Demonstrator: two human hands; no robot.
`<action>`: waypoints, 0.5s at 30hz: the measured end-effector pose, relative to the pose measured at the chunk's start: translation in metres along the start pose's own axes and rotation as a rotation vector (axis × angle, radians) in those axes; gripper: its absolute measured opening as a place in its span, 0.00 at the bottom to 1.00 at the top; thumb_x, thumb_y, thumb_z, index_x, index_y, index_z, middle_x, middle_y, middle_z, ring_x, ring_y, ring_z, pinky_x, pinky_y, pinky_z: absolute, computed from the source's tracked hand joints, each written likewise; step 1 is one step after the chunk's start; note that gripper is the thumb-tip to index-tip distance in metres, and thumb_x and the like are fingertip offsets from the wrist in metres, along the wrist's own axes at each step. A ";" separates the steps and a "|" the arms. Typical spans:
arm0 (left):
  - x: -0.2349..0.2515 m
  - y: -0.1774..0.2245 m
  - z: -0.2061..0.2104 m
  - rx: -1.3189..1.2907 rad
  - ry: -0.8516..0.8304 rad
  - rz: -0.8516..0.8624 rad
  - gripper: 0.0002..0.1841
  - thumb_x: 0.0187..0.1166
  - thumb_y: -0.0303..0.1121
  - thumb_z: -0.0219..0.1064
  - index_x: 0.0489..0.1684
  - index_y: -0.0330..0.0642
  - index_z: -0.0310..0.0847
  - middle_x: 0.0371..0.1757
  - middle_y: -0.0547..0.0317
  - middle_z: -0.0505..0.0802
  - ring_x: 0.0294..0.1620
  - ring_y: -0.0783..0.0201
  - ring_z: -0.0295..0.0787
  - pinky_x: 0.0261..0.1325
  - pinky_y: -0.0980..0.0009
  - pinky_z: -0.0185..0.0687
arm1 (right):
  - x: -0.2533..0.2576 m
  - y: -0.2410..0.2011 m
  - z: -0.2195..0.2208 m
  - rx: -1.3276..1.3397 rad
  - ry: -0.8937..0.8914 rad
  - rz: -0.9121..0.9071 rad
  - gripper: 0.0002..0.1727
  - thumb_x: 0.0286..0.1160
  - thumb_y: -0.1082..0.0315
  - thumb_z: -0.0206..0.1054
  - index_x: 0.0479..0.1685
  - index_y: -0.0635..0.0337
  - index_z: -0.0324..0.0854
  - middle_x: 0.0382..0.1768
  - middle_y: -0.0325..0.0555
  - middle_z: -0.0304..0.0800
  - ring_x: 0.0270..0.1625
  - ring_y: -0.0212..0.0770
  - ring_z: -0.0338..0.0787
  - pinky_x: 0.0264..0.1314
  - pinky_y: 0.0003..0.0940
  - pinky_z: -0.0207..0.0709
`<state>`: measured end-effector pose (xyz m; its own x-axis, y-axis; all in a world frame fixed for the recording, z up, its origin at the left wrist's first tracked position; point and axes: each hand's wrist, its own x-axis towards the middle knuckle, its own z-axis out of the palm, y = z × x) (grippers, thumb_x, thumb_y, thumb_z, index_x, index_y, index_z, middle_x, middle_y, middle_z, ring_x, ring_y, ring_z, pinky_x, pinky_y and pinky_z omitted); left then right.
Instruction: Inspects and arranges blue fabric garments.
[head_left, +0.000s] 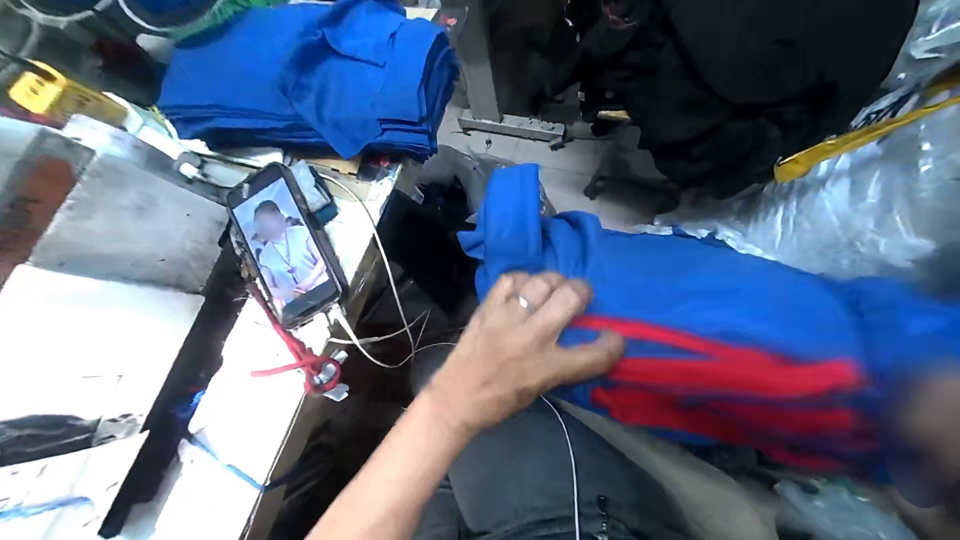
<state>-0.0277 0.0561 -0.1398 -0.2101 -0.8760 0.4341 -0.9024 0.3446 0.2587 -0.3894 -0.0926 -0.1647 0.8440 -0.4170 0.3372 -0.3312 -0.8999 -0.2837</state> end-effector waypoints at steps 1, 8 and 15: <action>-0.017 0.001 0.022 -0.022 -0.058 -0.030 0.12 0.74 0.32 0.71 0.50 0.64 0.92 0.56 0.49 0.89 0.60 0.47 0.84 0.60 0.49 0.76 | -0.013 -0.007 0.028 -0.009 -0.022 0.020 0.09 0.83 0.60 0.57 0.51 0.51 0.78 0.49 0.56 0.81 0.59 0.58 0.82 0.64 0.55 0.72; -0.058 0.005 0.064 -0.162 -0.297 -0.157 0.22 0.66 0.22 0.73 0.53 0.64 0.93 0.53 0.48 0.91 0.55 0.46 0.88 0.53 0.49 0.83 | -0.038 -0.020 0.076 0.084 -0.143 0.060 0.07 0.74 0.62 0.59 0.43 0.50 0.80 0.41 0.55 0.81 0.48 0.60 0.82 0.52 0.53 0.77; -0.074 0.019 0.076 -0.241 -0.432 -0.386 0.26 0.67 0.17 0.69 0.58 0.61 0.92 0.58 0.44 0.91 0.64 0.40 0.86 0.63 0.42 0.81 | -0.045 -0.050 0.080 0.228 -0.486 0.268 0.14 0.55 0.84 0.75 0.44 0.71 0.88 0.50 0.75 0.86 0.54 0.80 0.86 0.51 0.73 0.81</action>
<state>-0.0578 0.1020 -0.2324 -0.0647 -0.9924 -0.1044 -0.8442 -0.0013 0.5361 -0.3768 -0.0190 -0.2374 0.8577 -0.4710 -0.2061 -0.5055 -0.6992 -0.5056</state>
